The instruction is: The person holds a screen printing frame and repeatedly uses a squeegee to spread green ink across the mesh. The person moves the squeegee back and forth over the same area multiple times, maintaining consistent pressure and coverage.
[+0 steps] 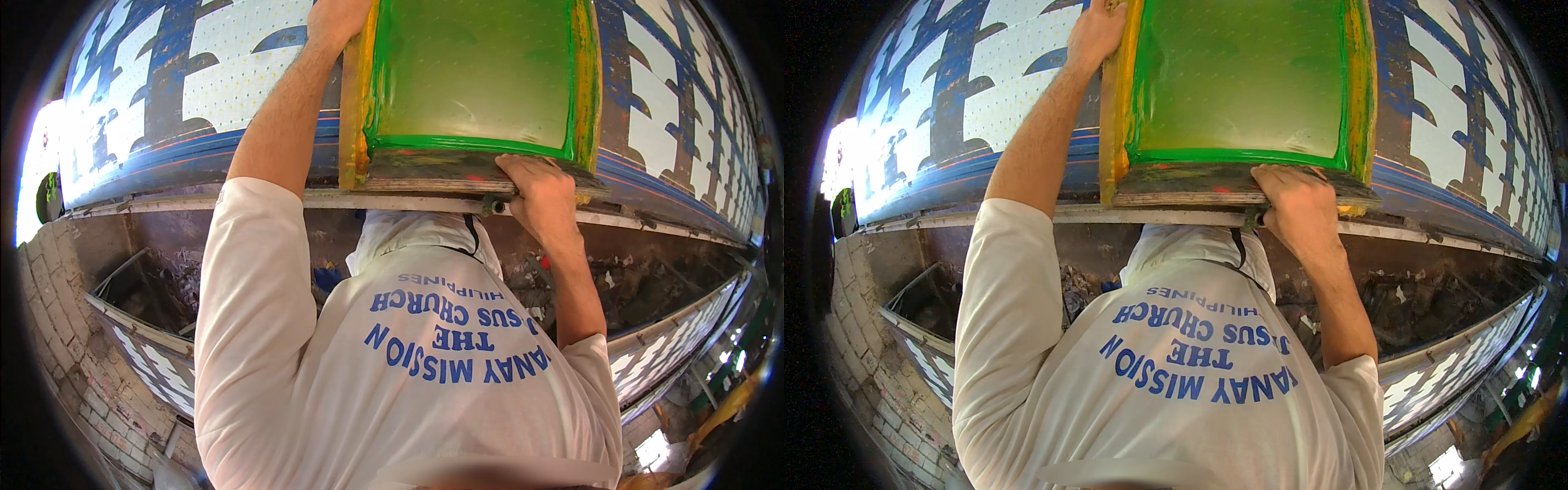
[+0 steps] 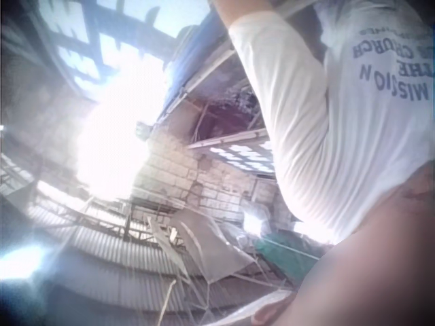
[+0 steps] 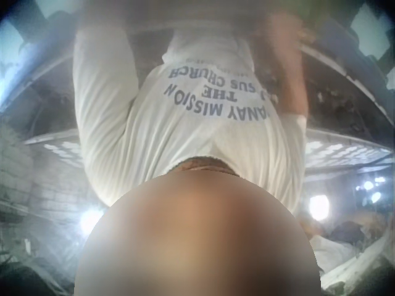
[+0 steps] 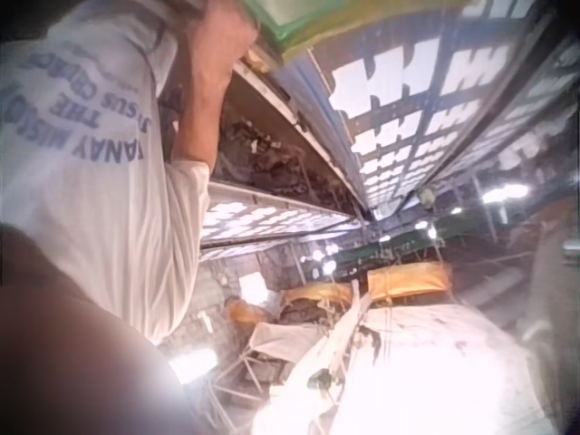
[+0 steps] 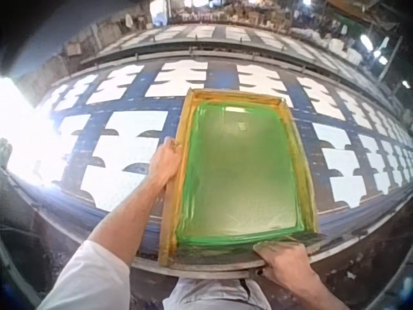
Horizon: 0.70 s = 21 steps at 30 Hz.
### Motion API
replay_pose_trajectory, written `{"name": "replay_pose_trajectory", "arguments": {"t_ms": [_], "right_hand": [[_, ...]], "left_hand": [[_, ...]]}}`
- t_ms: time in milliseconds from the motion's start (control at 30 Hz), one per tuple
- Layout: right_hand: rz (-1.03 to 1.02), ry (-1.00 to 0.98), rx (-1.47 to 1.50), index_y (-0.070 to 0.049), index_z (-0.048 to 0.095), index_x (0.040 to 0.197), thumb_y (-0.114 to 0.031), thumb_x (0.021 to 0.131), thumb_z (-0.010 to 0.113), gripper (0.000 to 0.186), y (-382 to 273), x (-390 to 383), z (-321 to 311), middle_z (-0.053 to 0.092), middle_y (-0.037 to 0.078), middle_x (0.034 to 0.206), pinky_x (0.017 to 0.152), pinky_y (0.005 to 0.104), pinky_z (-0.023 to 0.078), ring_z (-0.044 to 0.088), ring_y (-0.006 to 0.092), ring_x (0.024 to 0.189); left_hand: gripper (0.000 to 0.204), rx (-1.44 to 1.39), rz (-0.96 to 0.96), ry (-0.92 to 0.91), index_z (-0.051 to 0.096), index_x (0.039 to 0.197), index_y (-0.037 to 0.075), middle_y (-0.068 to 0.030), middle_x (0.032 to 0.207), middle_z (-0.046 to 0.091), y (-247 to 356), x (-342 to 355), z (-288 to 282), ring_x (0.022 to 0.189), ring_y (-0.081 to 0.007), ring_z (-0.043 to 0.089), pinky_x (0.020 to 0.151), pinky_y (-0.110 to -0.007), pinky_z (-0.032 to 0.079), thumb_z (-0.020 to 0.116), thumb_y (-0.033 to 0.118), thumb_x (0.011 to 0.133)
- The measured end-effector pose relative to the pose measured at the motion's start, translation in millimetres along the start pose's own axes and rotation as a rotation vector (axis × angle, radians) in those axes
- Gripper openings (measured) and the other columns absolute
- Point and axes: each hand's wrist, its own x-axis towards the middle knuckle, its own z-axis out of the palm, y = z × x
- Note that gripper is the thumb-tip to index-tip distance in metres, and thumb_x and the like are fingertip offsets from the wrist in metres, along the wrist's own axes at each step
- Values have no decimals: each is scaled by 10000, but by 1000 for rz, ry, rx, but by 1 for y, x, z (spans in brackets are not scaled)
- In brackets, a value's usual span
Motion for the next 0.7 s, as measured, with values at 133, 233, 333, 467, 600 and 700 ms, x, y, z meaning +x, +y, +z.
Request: {"name": "replay_pose_trajectory", "arguments": {"t_ms": [133, 233, 333, 467, 600, 700], "right_hand": [[28, -7, -44, -65, 765, 1172, 75, 690, 691, 508, 0, 2, -2, 788, 109, 1154, 907, 402, 610, 749, 280, 1090], [25, -5, -42, -75, 764, 1201, 72, 687, 693, 539, 4, 8, 11, 782, 98, 1159, 910, 404, 609, 743, 280, 1103], [41, 20, -64, -82, 758, 1234, 68, 690, 697, 566, 8, 15, 28, 767, 90, 1187, 911, 403, 608, 732, 286, 1124], [102, 89, -138, -97, 753, 1253, 59, 712, 708, 565, 20, 44, 43, 752, 88, 1221, 901, 410, 607, 725, 292, 1126], [79, 117, -144, -109, 768, 1219, 36, 748, 706, 497, 64, 124, 42, 758, 105, 1179, 871, 423, 606, 731, 305, 1080], [85, 112, -179, -126, 789, 1186, -30, 818, 661, 402, 102, 198, 31, 771, 144, 1068, 841, 460, 602, 746, 350, 997]], "left_hand": [[402, 10, 26, 3, 605, 1271, 41, -322, 1130, 712, -1, 3, 3, 1116, -518, 671, 941, -603, 546, 540, 374, 1055], [414, 12, 65, 27, 601, 1300, 45, -324, 1170, 699, -4, 1, 5, 1120, -524, 665, 952, -599, 546, 535, 376, 1060], [443, 2, 77, 9, 594, 1341, 56, -323, 1202, 689, -10, 2, 4, 1119, -526, 665, 966, -595, 543, 534, 396, 1063], [446, -23, 82, 9, 626, 1310, 69, -292, 1184, 713, -17, 9, 8, 1136, -513, 659, 978, -586, 520, 502, 435, 1086], [406, -27, 19, 14, 633, 1275, 101, -247, 1193, 714, -17, 10, 10, 1130, -484, 660, 972, -570, 528, 471, 434, 1107], [396, -20, 23, 41, 615, 1244, 79, -254, 1185, 691, -12, 6, 8, 1116, -491, 648, 961, -584, 518, 399, 395, 1142]]}}
